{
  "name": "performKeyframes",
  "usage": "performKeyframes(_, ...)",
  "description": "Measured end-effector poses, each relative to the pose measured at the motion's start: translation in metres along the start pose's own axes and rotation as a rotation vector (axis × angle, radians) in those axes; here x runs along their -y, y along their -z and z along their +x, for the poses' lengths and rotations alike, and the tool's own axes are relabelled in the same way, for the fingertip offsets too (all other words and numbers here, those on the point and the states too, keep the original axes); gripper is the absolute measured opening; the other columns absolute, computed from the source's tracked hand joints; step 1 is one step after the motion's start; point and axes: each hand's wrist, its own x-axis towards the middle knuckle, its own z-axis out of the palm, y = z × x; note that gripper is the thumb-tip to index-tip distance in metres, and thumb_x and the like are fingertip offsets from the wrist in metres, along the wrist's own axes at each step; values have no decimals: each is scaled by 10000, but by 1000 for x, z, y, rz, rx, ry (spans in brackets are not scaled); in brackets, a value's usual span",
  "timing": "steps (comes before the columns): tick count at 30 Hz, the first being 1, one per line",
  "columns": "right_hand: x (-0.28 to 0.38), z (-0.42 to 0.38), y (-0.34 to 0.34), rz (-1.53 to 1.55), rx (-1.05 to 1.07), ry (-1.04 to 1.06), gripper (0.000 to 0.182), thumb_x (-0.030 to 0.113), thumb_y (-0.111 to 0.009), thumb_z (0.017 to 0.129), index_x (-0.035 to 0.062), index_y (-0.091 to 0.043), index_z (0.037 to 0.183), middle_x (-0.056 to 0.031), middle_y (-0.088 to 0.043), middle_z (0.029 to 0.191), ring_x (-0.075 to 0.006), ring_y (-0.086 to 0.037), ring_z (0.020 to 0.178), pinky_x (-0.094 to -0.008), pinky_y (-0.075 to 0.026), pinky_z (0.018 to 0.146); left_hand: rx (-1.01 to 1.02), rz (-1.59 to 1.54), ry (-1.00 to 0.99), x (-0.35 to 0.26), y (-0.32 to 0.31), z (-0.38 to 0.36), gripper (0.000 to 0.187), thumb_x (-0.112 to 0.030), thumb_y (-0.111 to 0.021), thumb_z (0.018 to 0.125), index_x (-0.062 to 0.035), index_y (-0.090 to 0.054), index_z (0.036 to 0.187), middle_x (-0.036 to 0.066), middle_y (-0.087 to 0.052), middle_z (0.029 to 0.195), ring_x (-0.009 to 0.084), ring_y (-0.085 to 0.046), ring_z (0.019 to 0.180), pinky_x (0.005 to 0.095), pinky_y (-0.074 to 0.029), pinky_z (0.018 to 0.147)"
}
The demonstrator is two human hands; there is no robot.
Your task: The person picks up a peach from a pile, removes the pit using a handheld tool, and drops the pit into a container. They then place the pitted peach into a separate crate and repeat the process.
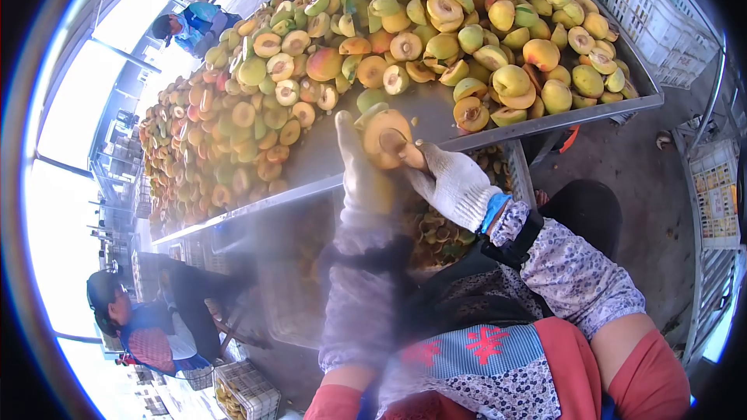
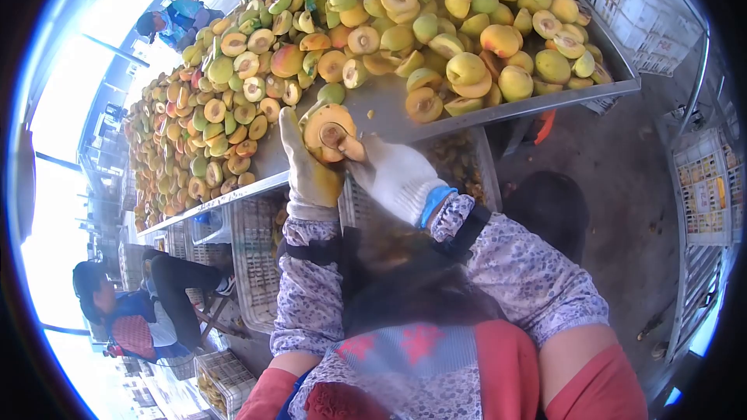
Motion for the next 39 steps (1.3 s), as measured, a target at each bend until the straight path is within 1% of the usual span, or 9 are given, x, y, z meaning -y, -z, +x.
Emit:
performKeyframes(1, -1, 1, -2, 0, 3, 0, 275, 186, -651, 929, 13, -590, 1133, -203, -671, 891, -395, -654, 859, -424, -512, 718, 5, -424, 300, -10, -3, 1, 600, -490, -444, 1025, -7, -480, 1379, 156, -602, 1204, 290, -605, 1084, 417, -516, 925)
performKeyframes(3, -4, 3, -5, 165, -49, 23, 324, 350, -554, 964, 43, -604, 1053, -240, -665, 884, -450, -629, 874, -518, -503, 760, 15, -471, 329, -16, -6, 1, 599, -494, -450, 1021, -5, -488, 1364, 161, -601, 1199, 297, -612, 1060, 422, -521, 912)
performKeyframes(17, 6, -11, 12, -162, 104, -32, 304, 370, -578, 938, 74, -600, 1006, -195, -669, 821, -416, -647, 801, -518, -504, 716, 62, -406, 500, -12, 9, 1, 585, -495, -400, 1040, 34, -513, 1262, 174, -639, 1074, 271, -637, 912, 364, -528, 862)
performKeyframes(20, 5, -13, 14, -185, 158, -61, 301, 364, -584, 934, 72, -603, 1005, -191, -671, 827, -407, -653, 811, -513, -505, 714, 228, -82, 393, -6, 25, 5, 590, -497, -440, 1029, 38, -509, 1268, 166, -665, 1015, 263, -660, 874, 340, -545, 798)
performKeyframes(23, 4, -14, 17, -227, 219, -81, 281, 348, -586, 933, 74, -611, 990, -188, -674, 834, -399, -658, 824, -506, -508, 717, 457, 558, -90, -8, 32, 3, 549, -427, -533, 1009, 43, -497, 1290, 163, -676, 957, 253, -676, 865, 339, -556, 743)
performKeyframes(29, 7, -17, 18, -35, 169, -80, 269, 300, -583, 955, 39, -629, 996, -193, -686, 876, -401, -658, 858, -474, -515, 752, 369, 730, -68, -14, 28, 2, 457, -303, -429, 1071, 46, -442, 1366, 169, -626, 1180, 181, -634, 878, 270, -547, 724)
performKeyframes(32, 17, -16, 14, 366, 206, -176, 290, 279, -568, 988, 9, -635, 1070, -193, -692, 899, -373, -661, 855, -429, -516, 775, 26, 742, -549, 20, 3, -7, 522, -398, -412, 1063, 17, -457, 1377, 118, -578, 1191, 155, -586, 931, 274, -525, 681)
performKeyframes(36, 4, -20, 3, 685, 336, -218, 326, 275, -545, 1019, -6, -636, 1156, -191, -696, 972, -293, -655, 902, -370, -499, 832, -32, 481, -195, 19, 3, 0, 545, -466, -411, 1043, 12, -531, 1277, 137, -628, 1051, 197, -623, 766, 310, -529, 648)
performKeyframes(39, -9, -22, -2, 597, 380, -172, 354, 305, -549, 1015, -6, -637, 1160, -186, -700, 984, -280, -661, 918, -373, -499, 835, 263, 381, -70, 20, 27, 9, 572, -506, -402, 1033, 6, -542, 1247, 145, -640, 992, 219, -629, 693, 322, -530, 628)
